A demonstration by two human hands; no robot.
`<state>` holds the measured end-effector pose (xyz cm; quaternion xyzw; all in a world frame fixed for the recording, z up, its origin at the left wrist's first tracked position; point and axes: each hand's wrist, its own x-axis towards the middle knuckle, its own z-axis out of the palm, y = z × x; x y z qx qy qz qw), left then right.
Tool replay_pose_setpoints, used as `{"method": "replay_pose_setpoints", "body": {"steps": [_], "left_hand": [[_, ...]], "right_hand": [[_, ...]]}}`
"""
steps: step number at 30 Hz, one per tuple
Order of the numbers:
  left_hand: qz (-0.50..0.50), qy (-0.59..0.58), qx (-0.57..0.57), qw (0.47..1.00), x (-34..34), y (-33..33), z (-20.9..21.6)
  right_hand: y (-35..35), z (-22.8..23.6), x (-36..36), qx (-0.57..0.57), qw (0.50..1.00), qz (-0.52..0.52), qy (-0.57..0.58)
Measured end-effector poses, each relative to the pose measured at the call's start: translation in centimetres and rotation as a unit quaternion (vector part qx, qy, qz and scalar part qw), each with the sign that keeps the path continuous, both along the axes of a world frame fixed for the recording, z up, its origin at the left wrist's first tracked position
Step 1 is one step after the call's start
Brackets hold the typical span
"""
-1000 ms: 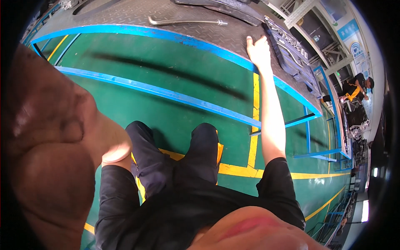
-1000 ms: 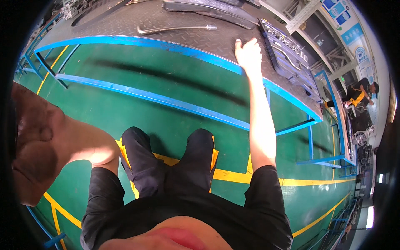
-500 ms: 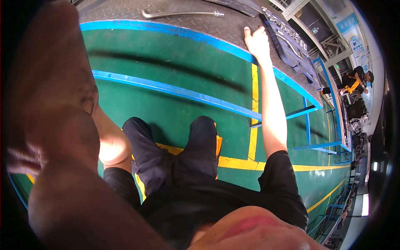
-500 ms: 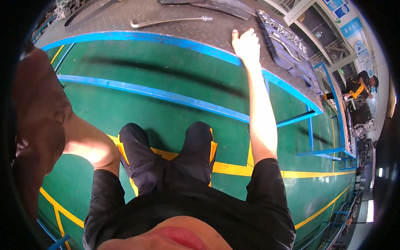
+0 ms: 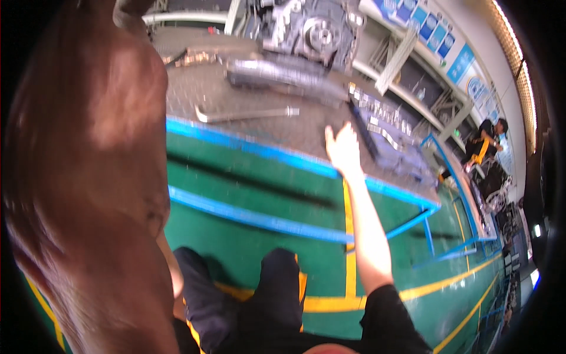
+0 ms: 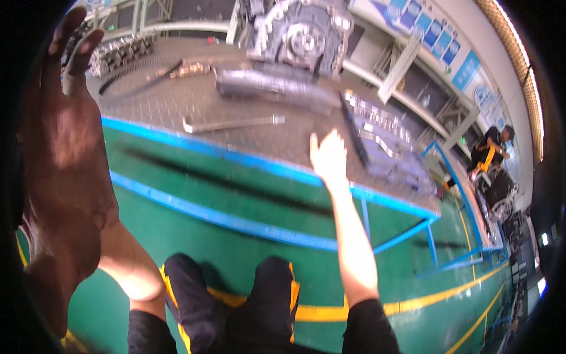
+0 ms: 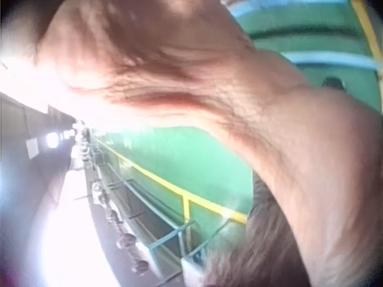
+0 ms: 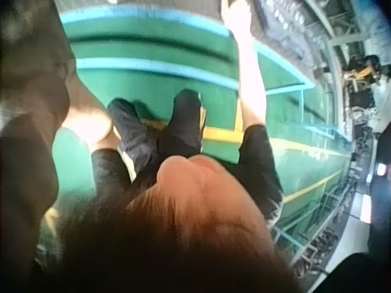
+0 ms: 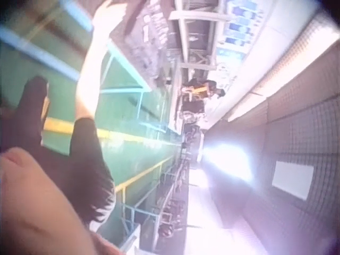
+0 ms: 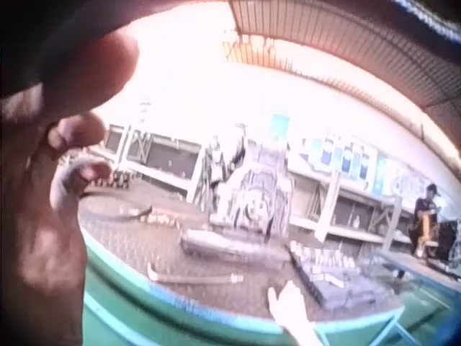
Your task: The person organizes tools in a toolbox, then uses a wrench to work on an engine block. They handle a timing belt and various engine components, placing them on the workbench.
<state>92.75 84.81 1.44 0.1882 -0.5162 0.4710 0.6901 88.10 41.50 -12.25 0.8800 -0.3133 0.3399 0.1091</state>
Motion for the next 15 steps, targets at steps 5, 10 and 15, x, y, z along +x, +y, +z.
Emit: {"method": "replay_pose_setpoints", "body": {"steps": [5, 10, 15], "left_hand": [[0.023, -0.035, -0.027, 0.999, 2.7, 1.3, 5.0], [0.026, -0.045, -0.037, 0.998, 2.6, 3.8, 7.2], [0.047, -0.036, -0.029, 0.998, 2.2, 3.5, 7.1]], "right_hand": [[0.5, 0.3, -0.2, 0.001, 0.999, 0.024, -0.043], [1.3, 1.2, -0.5, 0.036, 0.999, -0.026, -0.026], [1.3, 1.0, -0.6, 0.05, 0.999, 0.007, -0.018]]}}
